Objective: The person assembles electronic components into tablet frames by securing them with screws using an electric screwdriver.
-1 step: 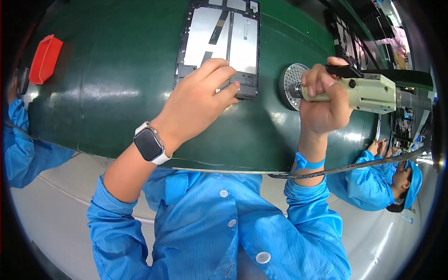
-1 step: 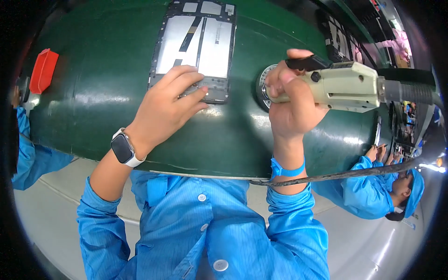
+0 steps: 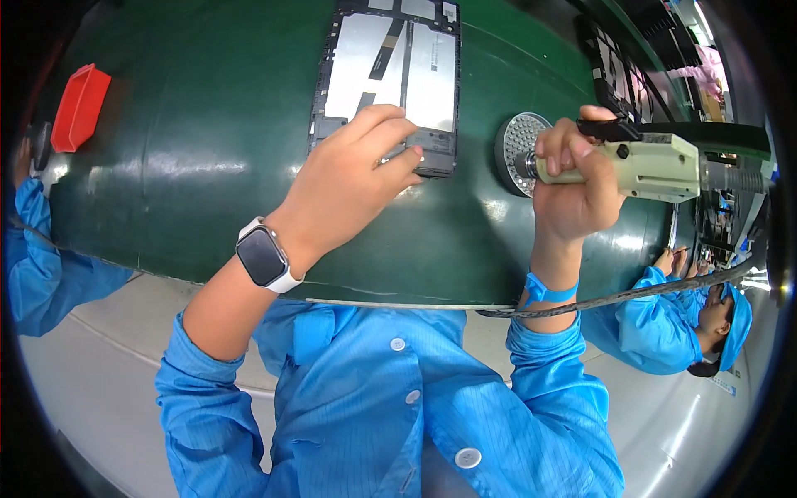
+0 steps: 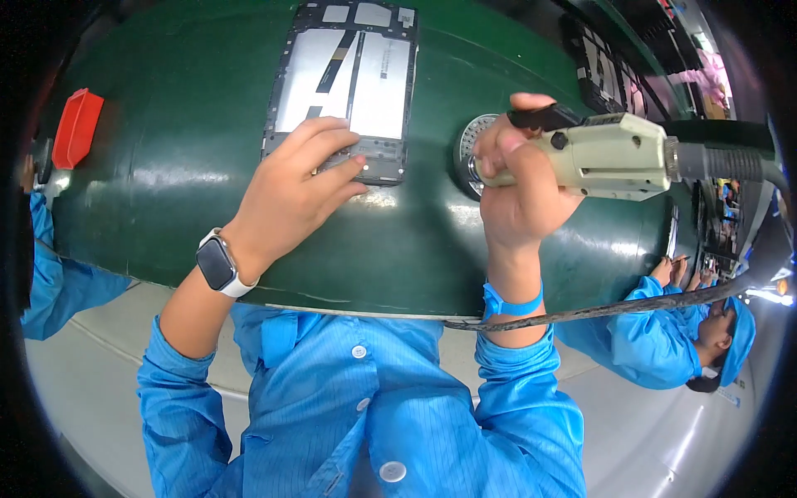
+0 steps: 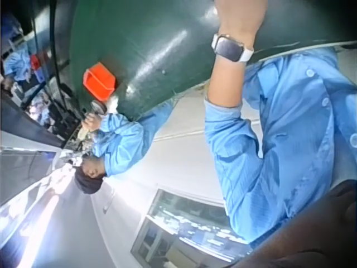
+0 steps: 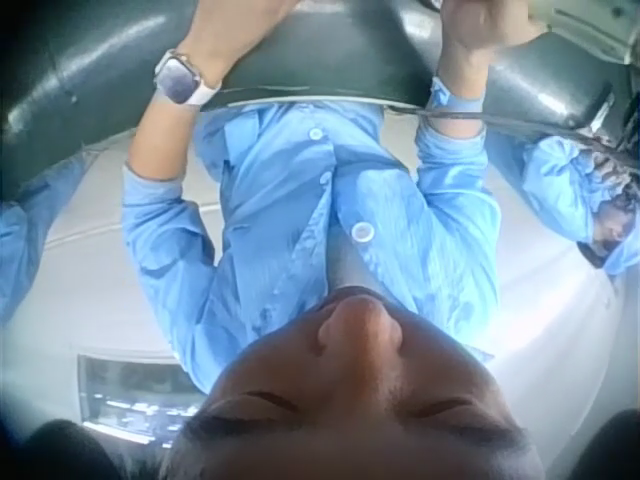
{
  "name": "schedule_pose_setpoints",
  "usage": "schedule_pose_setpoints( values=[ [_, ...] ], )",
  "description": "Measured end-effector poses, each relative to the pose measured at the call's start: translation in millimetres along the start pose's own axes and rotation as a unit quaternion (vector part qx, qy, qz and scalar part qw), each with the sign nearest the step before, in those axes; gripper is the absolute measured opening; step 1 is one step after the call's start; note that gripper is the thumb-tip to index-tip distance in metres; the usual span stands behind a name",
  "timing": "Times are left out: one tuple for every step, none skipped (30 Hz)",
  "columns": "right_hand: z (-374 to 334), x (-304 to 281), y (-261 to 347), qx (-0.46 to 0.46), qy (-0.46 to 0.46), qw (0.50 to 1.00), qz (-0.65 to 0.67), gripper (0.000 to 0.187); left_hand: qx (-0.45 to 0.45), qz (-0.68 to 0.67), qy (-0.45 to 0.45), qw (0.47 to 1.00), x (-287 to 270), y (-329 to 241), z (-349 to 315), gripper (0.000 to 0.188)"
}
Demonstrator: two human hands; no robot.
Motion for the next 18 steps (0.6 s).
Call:
schedule_pose_setpoints(
  values=[
    [-4.2, -4.6, -0.2, 0.0, -0.012, 1.0, -0.012, 0.029, -0.01, -0.022, -0.009, 1.0, -1.1, 1.2, -2.0, 0.03],
    [-7.5, -8.3, 0.4, 0.001, -0.023, 0.999, -0.025, 0.029, -0.009, -0.024, -0.007, 1.0, -0.9, 0.8, -2.7, 0.03],
    [-9.9, -11.5, 1.5, -0.001, -0.034, 0.999, -0.03, 0.029, -0.014, -0.024, -0.014, 1.0, -0.8, 0.4, -3.2, 0.029],
    [-11.8, -15.4, 1.5, -0.002, -0.038, 0.999, -0.029, 0.029, -0.02, -0.023, -0.02, 0.999, -0.7, 0.5, -4.6, 0.029],
    [-13.3, -20.2, 1.4, 0.002, -0.042, 0.999, -0.029, 0.029, -0.018, -0.025, -0.017, 0.999, -0.1, -0.1, -5.8, 0.029],
    [-15.0, -23.9, 0.4, 0.006, -0.046, 0.998, -0.03, 0.029, -0.022, -0.018, -0.02, 0.999, -0.1, -0.5, -7.1, 0.028],
    [-15.6, -27.0, 1.0, 0.004, -0.05, 0.998, -0.03, 0.029, -0.026, -0.011, -0.025, 0.999, 0.0, -1.0, -6.2, 0.028],
    [-16.2, -30.0, 1.3, 0.003, -0.05, 0.998, -0.03, 0.029, -0.023, -0.013, -0.023, 0.999, 0.8, -1.4, -5.7, 0.028],
    [-16.9, -33.1, 1.3, 0.001, -0.051, 0.998, -0.03, 0.028, -0.025, -0.01, -0.029, 0.999, 1.2, -1.2, -5.7, 0.028],
    [-18.0, -36.8, 1.3, -0.001, -0.055, 0.998, -0.032, 0.028, -0.026, -0.008, -0.036, 0.999, 1.9, -1.4, -5.0, 0.028],
    [-18.8, -40.0, -0.2, 0.005, -0.063, 0.997, -0.037, 0.028, -0.022, -0.011, -0.036, 0.999, 2.2, -1.6, -4.0, 0.028],
    [-19.2, -42.3, -0.7, 0.011, -0.071, 0.997, -0.043, 0.029, -0.019, -0.002, -0.032, 0.999, 2.2, -1.7, -3.1, 0.026],
    [-19.7, -42.9, -2.0, 0.017, -0.071, 0.996, -0.047, 0.029, -0.018, 0.007, -0.029, 0.999, 2.5, -2.0, -3.1, 0.023],
    [-19.7, -43.4, -2.8, 0.015, -0.073, 0.996, -0.048, 0.029, -0.015, 0.006, -0.028, 0.999, 2.8, -3.2, -2.4, 0.023],
    [-19.3, -43.9, -3.6, 0.016, -0.074, 0.996, -0.046, 0.029, -0.025, 0.01, -0.025, 0.999, 2.8, -4.3, -1.7, 0.024],
    [-19.0, -44.5, -3.2, 0.016, -0.077, 0.996, -0.046, 0.029, -0.034, 0.013, -0.023, 0.999, 2.6, -5.5, -0.8, 0.025],
    [-18.8, -45.7, -2.4, 0.014, -0.079, 0.996, -0.048, 0.029, -0.031, 0.011, -0.023, 0.999, 2.2, -7.3, 0.0, 0.025],
    [-18.7, -47.1, -1.6, 0.016, -0.08, 0.996, -0.047, 0.029, -0.038, 0.019, -0.019, 0.999, 1.9, -8.6, 0.6, 0.026]
  ],
)
Point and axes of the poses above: each hand's wrist, its own z-axis towards the middle knuckle, its own x-axis out of the palm, y = z × x, the point moved 3 cm from there along z, towards the middle knuckle, and after that the axes turned 11 degrees about x, right-handed, at the moved point
